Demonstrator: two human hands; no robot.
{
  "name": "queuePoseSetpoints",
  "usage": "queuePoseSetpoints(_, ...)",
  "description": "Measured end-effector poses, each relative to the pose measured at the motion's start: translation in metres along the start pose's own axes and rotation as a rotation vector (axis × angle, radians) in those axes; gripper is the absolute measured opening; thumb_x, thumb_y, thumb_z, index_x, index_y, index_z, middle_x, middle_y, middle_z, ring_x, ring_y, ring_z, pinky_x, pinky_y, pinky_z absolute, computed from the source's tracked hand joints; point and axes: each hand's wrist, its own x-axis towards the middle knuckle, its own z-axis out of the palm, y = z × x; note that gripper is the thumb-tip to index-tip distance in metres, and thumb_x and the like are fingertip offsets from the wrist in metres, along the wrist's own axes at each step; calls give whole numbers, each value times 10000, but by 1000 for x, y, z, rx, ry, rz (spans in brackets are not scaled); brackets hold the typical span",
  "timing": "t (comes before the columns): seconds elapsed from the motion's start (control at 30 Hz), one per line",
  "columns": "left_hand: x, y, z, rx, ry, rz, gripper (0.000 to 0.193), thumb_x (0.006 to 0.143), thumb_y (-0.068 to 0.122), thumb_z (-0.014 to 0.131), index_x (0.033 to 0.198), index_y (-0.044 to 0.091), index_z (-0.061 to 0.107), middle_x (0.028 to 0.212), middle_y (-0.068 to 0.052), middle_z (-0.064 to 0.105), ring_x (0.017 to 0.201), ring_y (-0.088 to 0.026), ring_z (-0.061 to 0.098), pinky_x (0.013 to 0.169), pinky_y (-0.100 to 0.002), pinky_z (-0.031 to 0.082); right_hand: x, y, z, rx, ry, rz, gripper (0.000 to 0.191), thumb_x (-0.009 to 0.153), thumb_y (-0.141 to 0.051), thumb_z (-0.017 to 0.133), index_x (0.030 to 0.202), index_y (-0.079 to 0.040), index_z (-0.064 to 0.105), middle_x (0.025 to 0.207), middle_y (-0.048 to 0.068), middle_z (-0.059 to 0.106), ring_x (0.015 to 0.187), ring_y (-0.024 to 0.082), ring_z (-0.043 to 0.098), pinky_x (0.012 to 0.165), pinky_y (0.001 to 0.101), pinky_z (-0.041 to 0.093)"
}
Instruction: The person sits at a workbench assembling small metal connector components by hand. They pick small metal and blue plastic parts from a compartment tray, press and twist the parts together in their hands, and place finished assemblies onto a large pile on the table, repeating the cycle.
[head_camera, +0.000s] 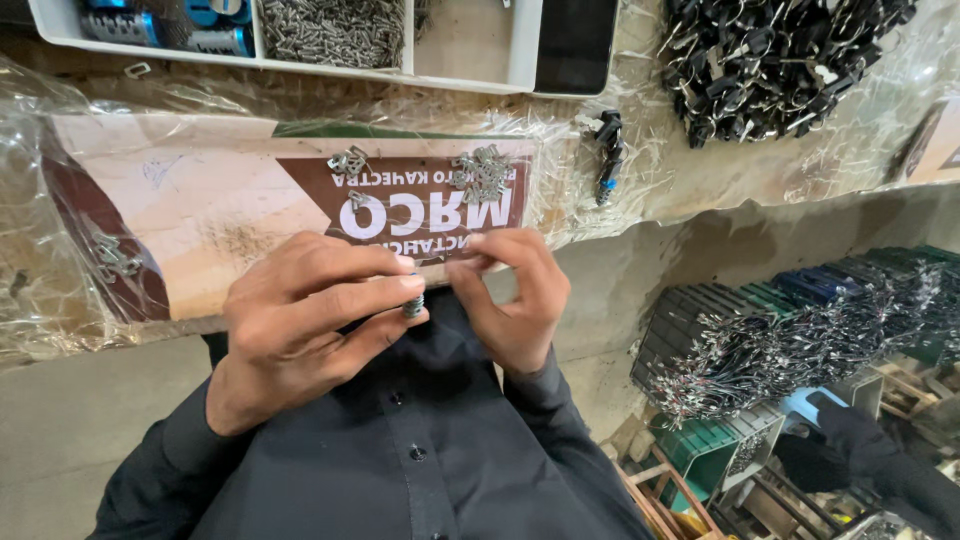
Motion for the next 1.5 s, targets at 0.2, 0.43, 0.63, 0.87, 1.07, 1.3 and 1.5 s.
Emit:
queuePoseSetpoints(0.2,4,-2,-5,39,17,-7,328,802,46,902,1091,88,754,1105,-59,718,958,-230,713,824,-346,558,-1,2,5,-536,8,-220,745,802,-392,905,1385,-27,619,1077,94,589,982,268,594,870,402,524)
queuePoseSetpoints(0.43,9,2,-3,68,-12,22,325,796,65,906,1086,87,760,1087,-57,721,919,-217,707,799,-348,545,-5,16,3,-583,-21,-312,696,799,-438,913,1355,-95,675,1060,64,543,951,259,540,841,404,498)
queuePoseSetpoints(0.63,9,0,1,76,-22,40,328,796,70,904,1089,94,758,1087,-56,720,921,-228,705,800,-360,538,-12,40,5,-471,34,-526,539,869,-289,952,1294,-86,689,1121,53,580,974,240,573,817,390,488)
queuePoseSetpoints(0.87,4,0,-2,68,-14,20,344,807,73,902,1116,99,753,1117,-56,716,946,-231,706,819,-356,544,-14,31,9,-516,33,-368,814,805,-428,920,1402,4,572,1185,106,533,1035,288,544,906,424,498)
queuePoseSetpoints(1.07,5,0,0,64,-17,54,349,799,77,911,1110,100,755,1104,-53,715,929,-226,704,807,-361,536,-9,31,5,-484,-59,-387,645,785,-295,947,1323,-72,671,1141,82,540,983,271,570,862,399,505)
queuePoseSetpoints(1.3,1,-3,1,63,-19,44,363,788,61,907,1117,98,757,1102,-51,714,912,-226,691,795,-359,537,-12,36,6,171,-112,-417,318,776,20,861,1059,-95,773,1027,63,665,916,223,672,804,336,559)
queuePoseSetpoints(1.5,-4,-1,-1,62,2,27,381,781,68,917,1121,112,752,1115,-40,710,950,-236,695,823,-357,547,-4,8,8,165,64,-197,289,865,123,777,1109,-31,751,1010,122,703,854,186,688,768,276,561)
